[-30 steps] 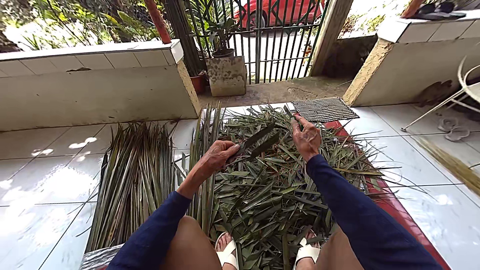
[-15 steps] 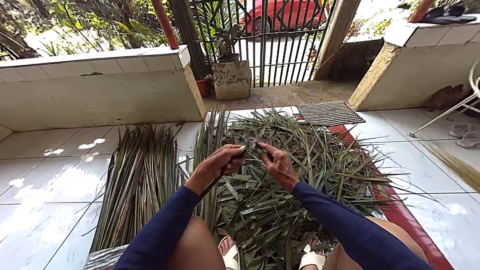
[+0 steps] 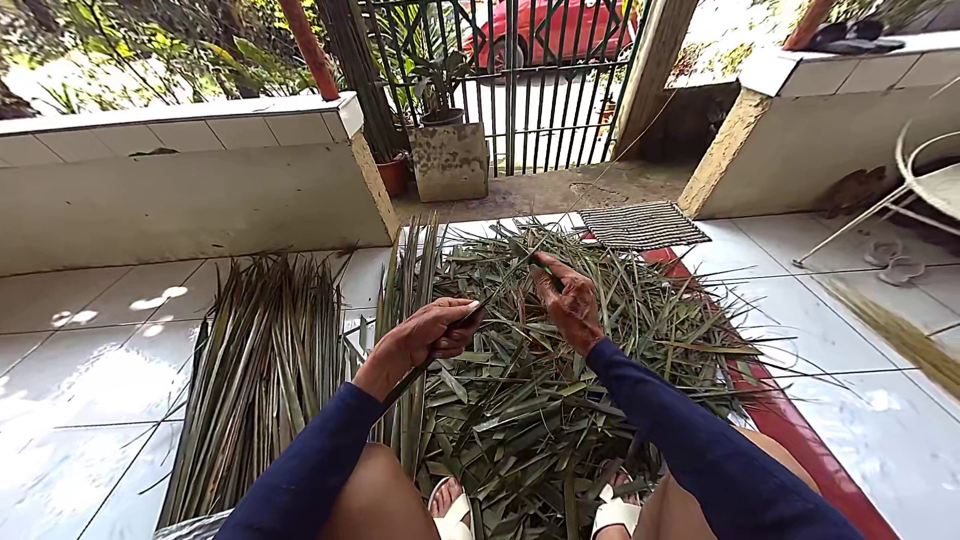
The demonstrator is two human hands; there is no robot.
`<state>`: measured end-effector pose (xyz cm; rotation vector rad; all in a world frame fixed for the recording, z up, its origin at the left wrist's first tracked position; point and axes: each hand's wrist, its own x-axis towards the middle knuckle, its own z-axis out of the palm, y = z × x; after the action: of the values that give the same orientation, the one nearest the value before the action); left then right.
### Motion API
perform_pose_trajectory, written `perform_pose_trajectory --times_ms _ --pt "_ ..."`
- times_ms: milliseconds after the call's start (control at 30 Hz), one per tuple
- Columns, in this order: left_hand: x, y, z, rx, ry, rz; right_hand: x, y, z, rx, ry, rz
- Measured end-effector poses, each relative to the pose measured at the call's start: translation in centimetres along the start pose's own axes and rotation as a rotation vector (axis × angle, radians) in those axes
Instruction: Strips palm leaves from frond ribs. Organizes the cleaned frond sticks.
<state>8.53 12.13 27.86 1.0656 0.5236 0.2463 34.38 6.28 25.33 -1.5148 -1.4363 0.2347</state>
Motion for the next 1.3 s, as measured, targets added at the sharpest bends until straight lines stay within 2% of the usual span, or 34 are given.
perform_pose_trajectory --times_ms 167,267,367,467,600,767,1000,1300 --pt "-0.3 -0.2 -0.4 0.031 0.010 -0.015 2.4 1.9 -1.9 0.006 0.173 0.127" --pt "-0.4 -0.2 -0.1 0.117 0.155 0.031 3.3 2.5 -3.7 0.039 0.238 0.180" --pt "0.0 0.0 0.4 0.360 0.410 0.110 2.1 1.4 -3.6 0.025 0.067 0.141" --pt "0.4 0.1 0.7 0.609 0.513 0.180 -0.1 -0.5 -1.4 0.048 -0.154 0.118" --pt "1.5 0.1 1.1 0.843 0.563 0.254 -1.9 -1.6 0.5 0.048 -0.282 0.098" --pt "2.0 -0.1 1.5 1.049 0.605 0.312 -2.3 -1.9 0.9 0.004 -0.278 0.095" --pt "1.9 -0.1 1.7 1.091 0.640 0.361 -1.9 -2.2 0.4 -0.066 -0.172 0.090" --pt "1.3 -0.1 1.7 1.074 0.623 0.367 0.8 -0.2 -1.6 -0.047 -0.067 0.157"
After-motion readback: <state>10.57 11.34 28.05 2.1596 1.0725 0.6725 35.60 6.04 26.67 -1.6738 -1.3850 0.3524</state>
